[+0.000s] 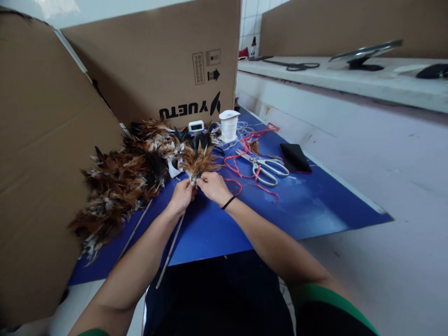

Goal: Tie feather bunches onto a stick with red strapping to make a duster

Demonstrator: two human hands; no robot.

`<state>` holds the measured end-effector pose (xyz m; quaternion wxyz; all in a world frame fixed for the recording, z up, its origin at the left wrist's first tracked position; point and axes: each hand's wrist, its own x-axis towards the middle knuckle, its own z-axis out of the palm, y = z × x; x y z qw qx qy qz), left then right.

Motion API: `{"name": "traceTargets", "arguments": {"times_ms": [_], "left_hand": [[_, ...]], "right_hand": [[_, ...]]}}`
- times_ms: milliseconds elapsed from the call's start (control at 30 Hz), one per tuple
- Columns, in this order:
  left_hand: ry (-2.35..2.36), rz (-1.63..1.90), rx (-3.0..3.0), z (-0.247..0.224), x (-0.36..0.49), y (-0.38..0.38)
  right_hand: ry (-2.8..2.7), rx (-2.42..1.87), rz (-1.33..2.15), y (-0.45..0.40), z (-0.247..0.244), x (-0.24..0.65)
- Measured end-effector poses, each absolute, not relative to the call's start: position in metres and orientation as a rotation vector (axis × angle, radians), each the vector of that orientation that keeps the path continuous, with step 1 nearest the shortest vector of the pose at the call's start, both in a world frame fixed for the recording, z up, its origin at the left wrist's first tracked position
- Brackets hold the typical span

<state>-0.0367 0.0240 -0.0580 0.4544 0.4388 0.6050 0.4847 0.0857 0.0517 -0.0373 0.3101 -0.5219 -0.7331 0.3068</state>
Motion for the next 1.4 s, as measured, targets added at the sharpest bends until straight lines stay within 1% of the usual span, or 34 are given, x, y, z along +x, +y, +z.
{"name": "traceTargets", "arguments": {"times_ms": [167,300,467,767,1000,1100,1233,1400], "left_hand": [[1.863,1.033,1.667,-0.051,-0.032,0.019],[1.938,0.946,1.91,-0.048,-0.025,0.014],[2.03,0.879,2.044,-0.049,-0.022,0.014],[2.095,0.912,2.25,-0.045,-0.014,0.009],[2.005,1.09,2.317,-0.031,-0.016,0.008],[2.027,1.088,2.345,-0.03,-0.019,0.009],[2.135,0.922,2.474,-0.03,-0.02,0.009],[2.35,0.563,2.624,-0.031,-0.015,0.011]], "right_hand": [[-1.778,-1.356,0.802,0.051,-0.04,0.083],[-1.667,-1.316,0.875,0.057,-0.046,0.085],[-1.651,-1.204,0.973,0.058,-0.047,0.09],[-1.461,-1.078,1.08,0.063,-0.053,0.091],[-1.381,-0.902,1.151,0.06,-0.045,0.092],[-1.372,-0.885,1.167,0.06,-0.043,0.093],[-1.389,-0.875,1.15,0.058,-0.039,0.095],[-1.373,-0.955,1.104,0.057,-0.038,0.094]]}}
